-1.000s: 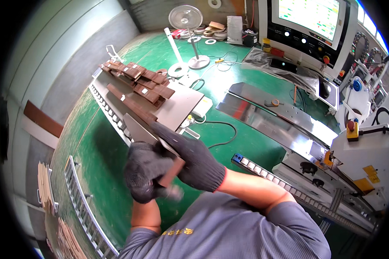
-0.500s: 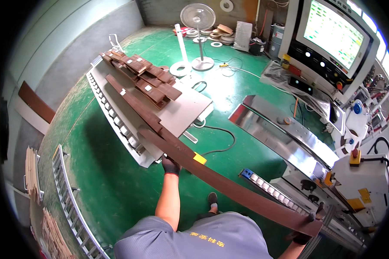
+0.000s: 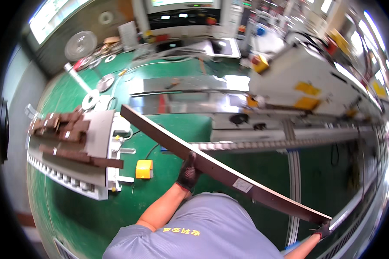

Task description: The person feeds long wooden components into an industrial processing machine, then retrieves the processed pieces from a table and stacks them.

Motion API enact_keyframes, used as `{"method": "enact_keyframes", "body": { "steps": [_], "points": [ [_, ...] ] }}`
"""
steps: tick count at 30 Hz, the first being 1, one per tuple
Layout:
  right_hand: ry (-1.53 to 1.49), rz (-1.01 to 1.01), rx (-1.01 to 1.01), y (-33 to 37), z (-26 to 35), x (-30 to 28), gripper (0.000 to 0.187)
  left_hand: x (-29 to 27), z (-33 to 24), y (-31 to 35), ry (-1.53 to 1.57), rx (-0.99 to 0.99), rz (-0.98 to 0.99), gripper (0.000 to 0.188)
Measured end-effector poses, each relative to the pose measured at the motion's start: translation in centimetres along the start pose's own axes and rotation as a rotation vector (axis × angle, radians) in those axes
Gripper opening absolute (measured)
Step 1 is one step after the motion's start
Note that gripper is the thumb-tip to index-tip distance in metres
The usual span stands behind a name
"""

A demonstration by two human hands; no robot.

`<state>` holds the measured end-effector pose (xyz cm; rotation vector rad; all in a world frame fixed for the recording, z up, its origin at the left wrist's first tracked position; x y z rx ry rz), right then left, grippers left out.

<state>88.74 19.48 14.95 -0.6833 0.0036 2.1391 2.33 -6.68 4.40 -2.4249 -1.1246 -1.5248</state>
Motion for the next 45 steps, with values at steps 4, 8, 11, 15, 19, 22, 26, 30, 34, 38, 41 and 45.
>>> {"method": "enact_keyframes", "body": {
  "steps": [4, 8, 11, 15, 19, 22, 26, 30, 34, 38, 41, 45],
  "points": [
    [0.446, 0.022, -0.801, 13.4, 17.7, -2.0, 0.059, 5.9, 9.4, 0.8, -0.376, -0.298, -0.109, 0.053],
    [0.385, 0.852, -0.969, 35.7, 22.3, 10.0, 0.036, 8.7, 16.3, 0.9, -0.671, -0.463, -0.022, 0.054],
    [0.294, 1.197, -1.14, 47.1, 25.6, 14.4, 0.038, 9.3, 18.0, 0.5, -0.75, -0.471, 0.075, 0.059],
    [0.522, 1.402, -0.931, 49.8, 17.6, 20.1, 0.05, 6.4, 19.5, -2.3, -0.868, -0.554, 0.144, 0.057],
    [0.678, 1.425, -0.861, 52.0, 16.5, 21.8, 0.055, 4.1, 16.4, -6.0, -1.638, -0.473, 0.693, 0.048],
    [0.644, 1.42, -0.782, 53.4, 18.1, 22.2, 0.056, 7.2, 3.7, -9.4, -1.67, 0.228, 0.227, 0.04],
    [0.511, 1.421, -0.857, 56.4, 19.6, 25.0, 0.062, 7.3, -0.9, -15.0, -1.552, 0.481, 0.119, 0.078],
    [0.412, 1.483, -0.864, 60.6, 26.5, 29.4, 0.063, 7.4, 2.8, -20.0, -1.217, 0.144, 0.255, 0.093],
    [0.532, 1.357, -0.86, 60.4, 25.1, 31.6, 0.059, 7.8, 4.5, -22.1, -0.863, -0.021, 0.237, 0.095],
    [0.538, 1.331, -0.853, 60.0, 25.3, 32.4, 0.058, 6.6, 6.0, -23.1, -0.813, -0.072, 0.249, 0.094],
    [0.591, 1.34, -0.839, 59.2, 24.5, 32.8, 0.063, 6.4, 7.0, -23.2, -0.868, -0.126, 0.239, 0.097],
    [0.535, 1.306, -0.869, 57.5, 23.5, 33.0, 0.072, 7.3, 9.4, -24.1, -0.726, -0.174, 0.268, 0.099]
  ]
}}
Point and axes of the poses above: each hand's wrist, its own y-axis away from the middle knuckle, its own x-axis out of the palm, z = x × y, the point moved 10 cm from there along -y, towards the middle knuckle, and after that the axes turned 1 degree about y, right-handed, at the moved point
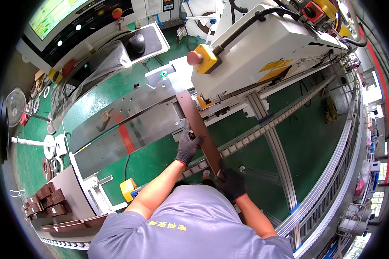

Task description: The person feeds long wooden components into an industrial processing machine, then retrieves the processed pieces from a table and stacks them.

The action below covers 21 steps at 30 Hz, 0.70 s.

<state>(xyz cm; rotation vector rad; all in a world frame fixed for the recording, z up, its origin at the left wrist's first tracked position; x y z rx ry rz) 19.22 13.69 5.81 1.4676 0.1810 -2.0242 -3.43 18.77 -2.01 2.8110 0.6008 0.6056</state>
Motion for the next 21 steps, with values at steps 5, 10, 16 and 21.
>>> {"method": "enact_keyframes", "body": {
  "steps": [5, 10, 16, 21],
  "points": [
    [-0.006, 0.001, 0.022, -1.7, -2.2, -2.2, 0.071, 1.9, 1.4, -1.7, -0.168, -0.082, -0.046, 0.098],
    [0.021, 0.01, -0.021, -2.8, -5.4, -3.9, 0.074, 6.0, -0.2, -3.3, -0.101, -0.047, -0.042, 0.097],
    [0.062, -0.024, -0.021, -4.5, -9.9, -6.6, 0.047, 11.0, 0.4, -6.0, -0.139, -0.023, -0.031, 0.095],
    [0.127, -0.028, -0.001, -6.0, -14.8, -8.3, 0.064, 15.4, 2.6, -8.8, -0.053, -0.023, -0.013, 0.097]
  ]
}}
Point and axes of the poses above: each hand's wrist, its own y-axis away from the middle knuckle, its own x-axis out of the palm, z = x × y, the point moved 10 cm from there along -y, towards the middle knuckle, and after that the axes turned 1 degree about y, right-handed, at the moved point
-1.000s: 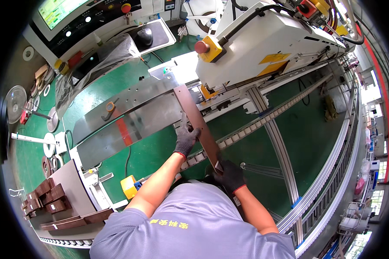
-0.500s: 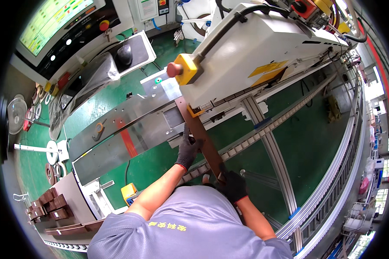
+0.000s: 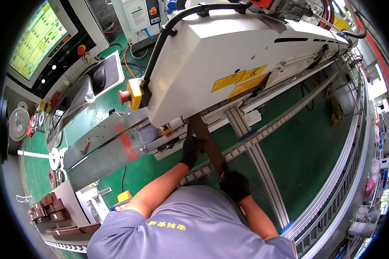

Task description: The person feeds long wooden components into an industrial processing machine, then retrieves the processed pieces from a table and stacks them.

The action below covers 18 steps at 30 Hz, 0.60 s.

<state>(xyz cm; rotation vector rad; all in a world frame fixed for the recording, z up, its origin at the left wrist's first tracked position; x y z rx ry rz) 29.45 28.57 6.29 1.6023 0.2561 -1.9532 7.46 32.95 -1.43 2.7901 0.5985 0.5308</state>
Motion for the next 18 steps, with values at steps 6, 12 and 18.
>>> {"method": "enact_keyframes", "body": {
  "steps": [6, 12, 18],
  "points": [
    [0.089, 0.046, -0.008, -2.2, -6.5, -0.7, 0.075, 6.7, 0.1, -4.0, -0.002, -0.02, 0.051, 0.104],
    [0.15, 0.131, -0.048, -5.8, -11.6, -1.8, 0.092, 8.6, 4.5, -11.0, -0.356, 0.125, 0.191, 0.074],
    [0.027, -0.057, 0.052, -3.4, -20.0, -2.4, 0.066, -3.9, -13.9, 3.0, -0.58, 0.535, -0.131, 0.041]
  ]
}}
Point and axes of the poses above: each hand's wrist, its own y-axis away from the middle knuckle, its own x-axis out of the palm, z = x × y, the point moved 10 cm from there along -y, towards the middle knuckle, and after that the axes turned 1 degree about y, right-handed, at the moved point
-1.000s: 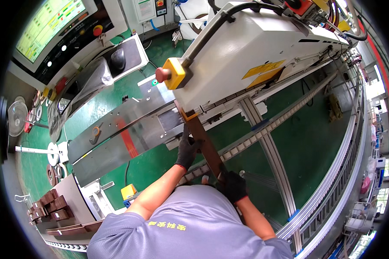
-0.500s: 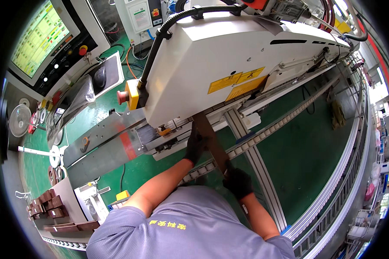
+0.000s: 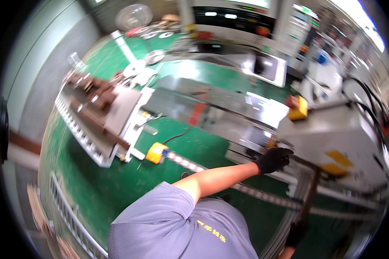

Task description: The person feeds long wooden components into an industrial processing machine, then retrieves the processed pieces from a table and stacks them.

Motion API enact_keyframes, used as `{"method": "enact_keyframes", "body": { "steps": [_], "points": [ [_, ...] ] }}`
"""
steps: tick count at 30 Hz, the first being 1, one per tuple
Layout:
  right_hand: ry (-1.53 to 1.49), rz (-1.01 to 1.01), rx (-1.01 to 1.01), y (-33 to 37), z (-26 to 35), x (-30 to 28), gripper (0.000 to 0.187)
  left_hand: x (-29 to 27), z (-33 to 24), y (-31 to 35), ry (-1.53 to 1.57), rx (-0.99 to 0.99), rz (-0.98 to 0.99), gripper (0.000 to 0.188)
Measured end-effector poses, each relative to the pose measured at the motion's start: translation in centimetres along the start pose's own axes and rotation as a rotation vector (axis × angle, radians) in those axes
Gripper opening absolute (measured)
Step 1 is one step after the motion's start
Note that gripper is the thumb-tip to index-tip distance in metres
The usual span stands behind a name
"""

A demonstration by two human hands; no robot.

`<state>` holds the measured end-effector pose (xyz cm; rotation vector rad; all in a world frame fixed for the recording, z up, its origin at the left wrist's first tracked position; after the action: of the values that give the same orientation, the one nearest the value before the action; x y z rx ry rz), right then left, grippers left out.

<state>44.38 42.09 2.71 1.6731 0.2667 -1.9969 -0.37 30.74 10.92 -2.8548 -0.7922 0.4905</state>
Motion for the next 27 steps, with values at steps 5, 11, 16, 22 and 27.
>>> {"method": "enact_keyframes", "body": {
  "steps": [5, 11, 16, 22, 27],
  "points": [
    [-0.314, -0.229, -0.267, 3.2, 6.1, 2.1, 0.051, -33.8, 7.6, 20.3, -0.326, -0.036, -0.897, 0.025],
    [-0.461, 0.319, -0.541, 6.3, 30.6, 7.6, 0.051, -63.5, 13.7, 56.3, -0.911, -0.969, -1.837, 0.088],
    [-0.347, 0.383, -0.789, 11.2, 48.8, 5.6, 0.036, -70.9, 21.1, 69.4, -0.347, -1.552, -1.893, 0.122],
    [-0.151, 0.561, -0.723, 9.1, 53.9, 9.7, 0.037, -71.3, 29.2, 78.0, 0.17, -0.999, -1.944, 0.047],
    [-0.127, 0.562, -0.855, 10.7, 60.3, 10.1, 0.032, -61.2, 30.5, 80.8, 0.309, -0.787, -1.886, 0.033]
  ]
}}
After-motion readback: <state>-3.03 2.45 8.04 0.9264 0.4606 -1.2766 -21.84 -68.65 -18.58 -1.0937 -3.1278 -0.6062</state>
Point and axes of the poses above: each hand's wrist, its own y-axis away from the middle knuckle, its own x-axis out of the palm, z = x × y, the point moved 10 cm from there along -y, towards the middle knuckle, and after that the axes turned 1 degree about y, right-handed, at the moved point
